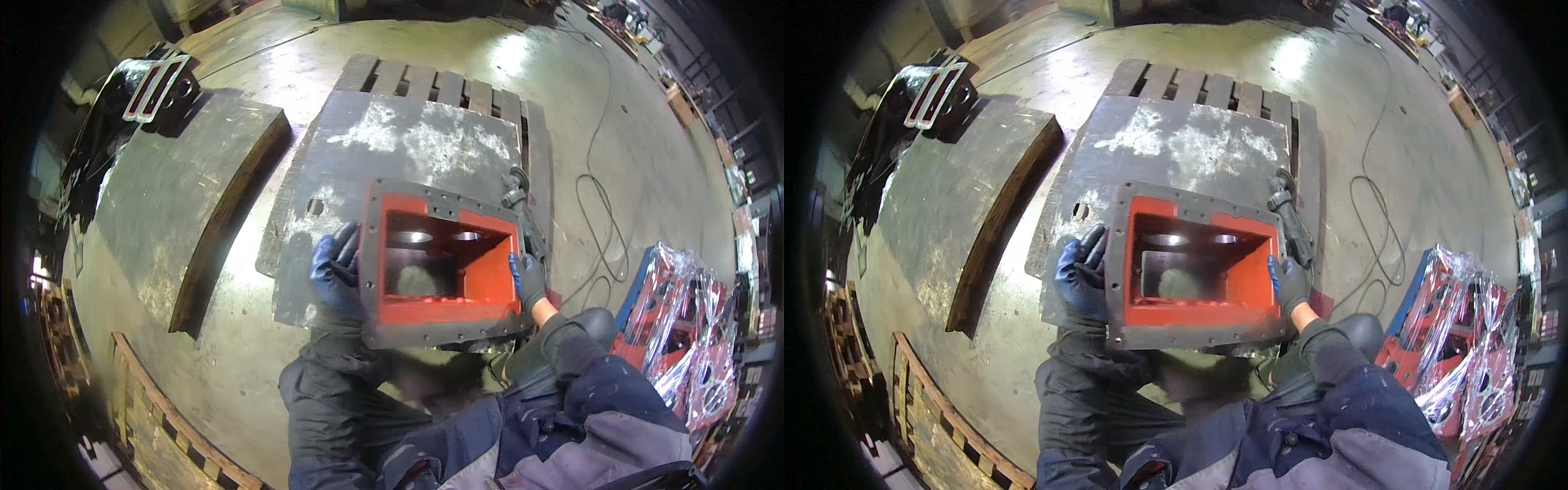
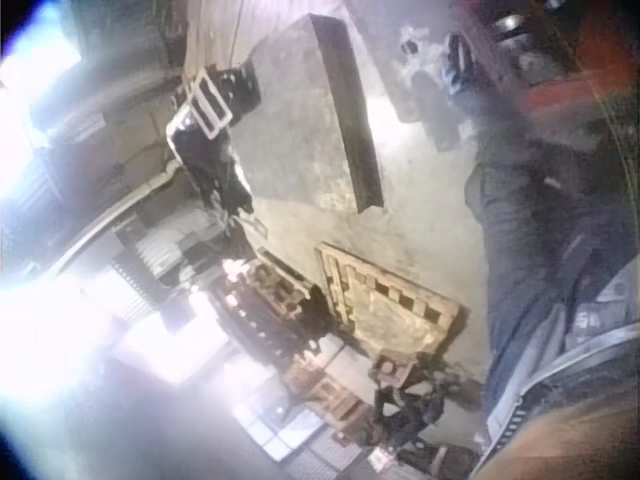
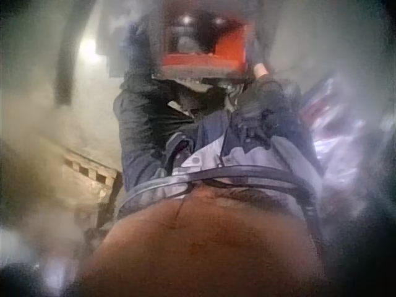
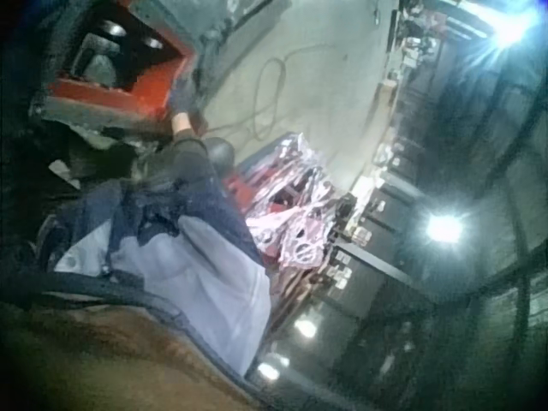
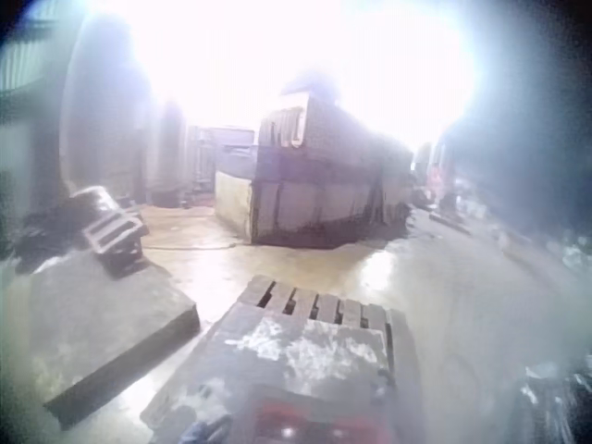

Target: The person uses an angle grinder to smooth the edges and surfaces of a red metal part, then wipes the interior with a cloth. The part is rotated and repositioned multiple times to access different areas.

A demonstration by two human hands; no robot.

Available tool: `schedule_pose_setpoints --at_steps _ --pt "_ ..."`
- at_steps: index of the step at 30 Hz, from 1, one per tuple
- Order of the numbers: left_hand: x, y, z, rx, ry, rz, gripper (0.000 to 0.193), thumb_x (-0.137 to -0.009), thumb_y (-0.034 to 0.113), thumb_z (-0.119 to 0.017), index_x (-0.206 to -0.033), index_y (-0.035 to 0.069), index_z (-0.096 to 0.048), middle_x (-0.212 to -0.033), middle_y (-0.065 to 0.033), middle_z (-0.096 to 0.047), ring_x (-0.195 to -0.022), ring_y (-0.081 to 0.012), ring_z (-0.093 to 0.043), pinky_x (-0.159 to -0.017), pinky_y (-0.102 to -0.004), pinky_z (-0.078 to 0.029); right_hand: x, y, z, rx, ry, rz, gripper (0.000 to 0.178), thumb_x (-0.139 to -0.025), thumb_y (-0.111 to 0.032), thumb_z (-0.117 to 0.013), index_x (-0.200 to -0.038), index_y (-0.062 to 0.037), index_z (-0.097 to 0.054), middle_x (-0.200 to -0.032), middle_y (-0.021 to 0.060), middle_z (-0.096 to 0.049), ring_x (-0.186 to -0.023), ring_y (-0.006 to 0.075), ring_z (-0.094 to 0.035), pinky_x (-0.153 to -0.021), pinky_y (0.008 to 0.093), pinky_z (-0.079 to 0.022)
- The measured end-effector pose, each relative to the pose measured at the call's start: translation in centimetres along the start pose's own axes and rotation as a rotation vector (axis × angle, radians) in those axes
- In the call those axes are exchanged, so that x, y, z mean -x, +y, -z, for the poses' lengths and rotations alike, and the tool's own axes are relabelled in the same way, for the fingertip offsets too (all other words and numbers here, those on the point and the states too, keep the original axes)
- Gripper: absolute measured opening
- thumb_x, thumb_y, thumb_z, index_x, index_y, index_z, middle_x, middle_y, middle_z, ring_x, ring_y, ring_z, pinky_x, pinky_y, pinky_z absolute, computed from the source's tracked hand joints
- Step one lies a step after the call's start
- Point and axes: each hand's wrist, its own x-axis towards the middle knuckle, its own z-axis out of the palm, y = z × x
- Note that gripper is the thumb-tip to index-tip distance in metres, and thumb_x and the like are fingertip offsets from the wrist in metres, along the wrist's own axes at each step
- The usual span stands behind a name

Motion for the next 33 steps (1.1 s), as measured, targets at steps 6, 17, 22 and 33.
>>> schedule_pose_setpoints --at_steps 6,17,22,33 --pt "-3.3 -0.7 6.9 -0.259 0.106 -0.164 0.063 -0.110 0.050 -0.046 -0.147 -0.001 -0.049 -0.150 -0.0243 -0.057 -0.139 -0.0339 -0.057 -0.116 -0.0469 -0.045 2.0 -7.3 -0.3 -0.144 -0.020 0.039 0.054 -0.095 -0.053 -0.076 -0.082 -0.0029 -0.060 -0.067 0.0114 -0.057 -0.064 0.0189 -0.050 -0.064 0.0425 -0.045" --pt "-4.0 -3.1 4.9 -1.610 0.331 -0.478 0.061 -0.099 0.053 -0.066 -0.123 -0.003 -0.072 -0.103 -0.0277 -0.076 -0.094 -0.0438 -0.075 -0.081 -0.0511 -0.056 1.4 0.7 -3.3 -0.700 -0.197 -0.059 0.048 -0.110 -0.045 -0.058 -0.110 0.0006 -0.073 -0.096 0.0047 -0.074 -0.087 0.0122 -0.060 -0.078 0.0377 -0.052" --pt "-4.3 -2.4 6.1 -1.792 0.379 -0.485 0.081 -0.090 0.067 -0.069 -0.134 -0.001 -0.066 -0.105 -0.0312 -0.075 -0.099 -0.0497 -0.073 -0.082 -0.0562 -0.055 6.1 0.4 -0.9 -0.238 -0.617 -0.140 0.067 -0.102 -0.063 -0.059 -0.113 0.0003 -0.075 -0.099 0.0199 -0.076 -0.091 0.0269 -0.072 -0.083 0.0446 -0.052" --pt "-5.8 -0.9 7.0 -1.976 0.381 -0.324 0.061 -0.093 0.055 -0.074 -0.107 -0.004 -0.072 -0.103 -0.0307 -0.074 -0.095 -0.0501 -0.071 -0.081 -0.0555 -0.054 8.9 -5.9 2.8 -0.473 -0.553 -0.117 0.064 -0.095 -0.059 -0.071 -0.078 0.0024 -0.070 -0.065 0.0206 -0.062 -0.061 0.0207 -0.061 -0.060 0.0461 -0.047"
